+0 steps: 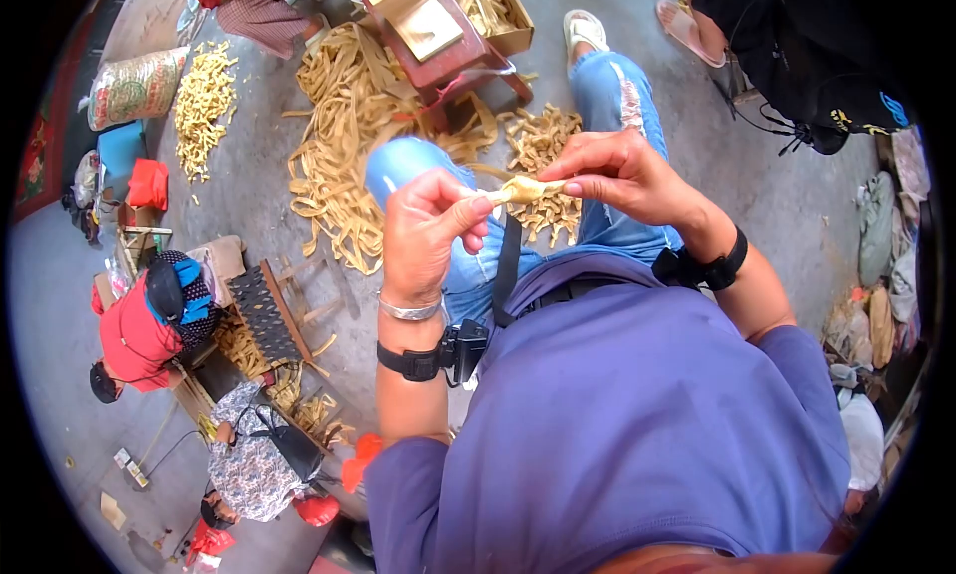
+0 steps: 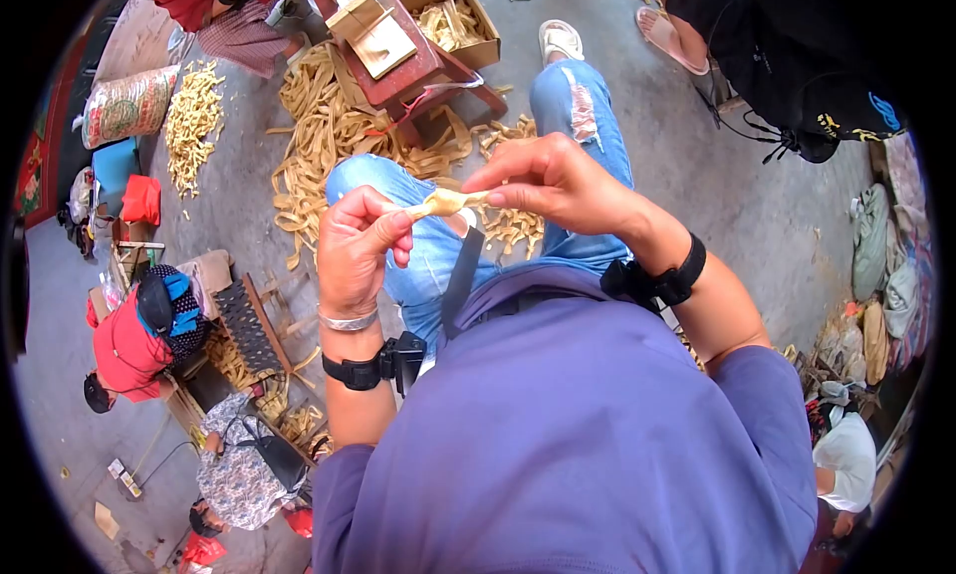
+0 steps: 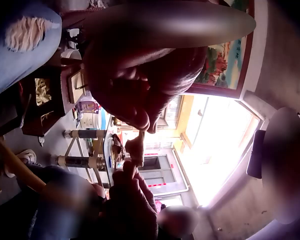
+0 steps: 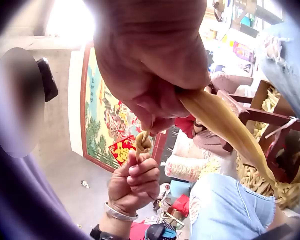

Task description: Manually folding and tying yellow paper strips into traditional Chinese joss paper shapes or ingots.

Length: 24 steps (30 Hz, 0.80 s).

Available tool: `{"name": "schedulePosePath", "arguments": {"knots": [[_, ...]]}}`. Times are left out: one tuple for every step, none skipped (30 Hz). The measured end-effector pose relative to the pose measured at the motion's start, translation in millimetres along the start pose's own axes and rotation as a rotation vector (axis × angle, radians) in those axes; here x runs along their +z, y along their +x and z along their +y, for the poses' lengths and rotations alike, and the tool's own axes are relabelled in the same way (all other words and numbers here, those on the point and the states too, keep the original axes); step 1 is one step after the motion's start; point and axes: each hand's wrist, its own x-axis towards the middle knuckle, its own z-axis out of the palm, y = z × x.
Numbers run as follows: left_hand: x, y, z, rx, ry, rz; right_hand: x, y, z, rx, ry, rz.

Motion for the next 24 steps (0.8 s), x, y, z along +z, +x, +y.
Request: {"name": "schedulePosePath", "arguments": {"knots": [[-3.0, -0.1, 0.1, -0.014, -0.003, -0.030, 1.1, 0.4, -0.7, -0.036, -0.100, -0.008], [-2.2, 1.8, -0.1, 0.002, -0.025, 0.003, 3.5, 4.3, -1.5, -0.064, -0.142, 0.049], [-0.1, 6.3, 0.4, 0.019, -0.045, 0.035, 4.3, 6.8, -1.8, -0.098, -0.202, 0.089], [1.9, 11.3, 2.1, 0.041, -0.064, 0.069, 5.0, 10.0, -2.3, -0.136, -0.262, 0.128], [3.1, 16.8, 4.7, 0.179, 0.122, 0.042, 5.6, 13.4, -2.8, -0.176, -0.322, 0.168], [4.7, 22.2, 7.6, 0.314, 0.308, 0.015, 6.1, 15.0, -3.1, -0.179, -0.328, 0.182], [9.2, 25.2, 10.6, 0.445, 0.491, -0.012, 8.7, 16.3, -4.2, -0.106, -0.247, 0.182], [22.0, 25.0, 17.4, 0.356, 0.417, -0.050, 11.8, 17.3, -5.8, -0.032, -0.168, 0.180], [24.6, 26.1, 14.5, 0.281, 0.342, -0.065, 12.7, 19.4, -7.3, 0.044, -0.090, 0.177], [25.2, 28.8, 11.1, 0.210, 0.267, -0.082, 11.5, 23.4, -8.3, -0.005, -0.135, 0.180], [25.5, 31.8, 9.5, 0.138, 0.194, -0.101, 10.2, 27.9, -9.1, -0.054, -0.178, 0.185], [28.8, 33.8, 15.1, 0.148, 0.171, -0.018, 9.5, 31.5, -9.2, -0.101, -0.218, 0.192], [27.0, 36.1, 15.2, 0.144, 0.161, -0.014, 8.2, 34.8, -8.3, -0.147, -0.257, 0.202], [25.2, 38.9, 14.3, 0.139, 0.149, -0.011, 1.7, 41.3, -0.3, -0.281, -0.360, 0.163], [23.4, 42.0, 13.2, 0.135, 0.137, -0.007, -2.5, 44.8, 2.6, -0.269, -0.394, 0.160], [21.2, 45.3, 12.6, 0.129, 0.136, 0.005, -6.1, 48.0, 4.6, -0.258, -0.429, 0.156], [18.1, 48.8, 11.4, 0.119, 0.133, 0.022, -8.9, 51.0, 6.5, -0.247, -0.462, 0.150], [14.0, 53.9, 10.0, 0.114, 0.130, 0.041, -12.2, 55.2, 9.8, -0.251, -0.447, 0.164], [9.0, 59.3, 8.6, 0.104, 0.128, 0.055, -15.6, 61.3, 12.7, -0.243, -0.465, 0.154], [3.9, 66.3, 6.0, 0.114, 0.131, 0.056, -20.0, 67.8, 16.1, -0.232, -0.484, 0.139], [0.0, 75.5, 6.1, 0.127, 0.146, 0.073, -23.3, 74.6, 18.8, -0.221, -0.500, 0.125], [-3.5, 86.3, 6.1, 0.139, 0.160, 0.090, -24.5, 83.8, 15.6, -0.149, -0.474, 0.122], [-6.5, 95.4, 6.4, 0.150, 0.175, 0.108, -24.4, 92.5, 19.6, -0.189, -0.453, 0.141], [-8.9, 102.7, 8.2, 0.147, 0.238, 0.102, -24.4, 101.7, 25.9, -0.230, -0.429, 0.160]]}}
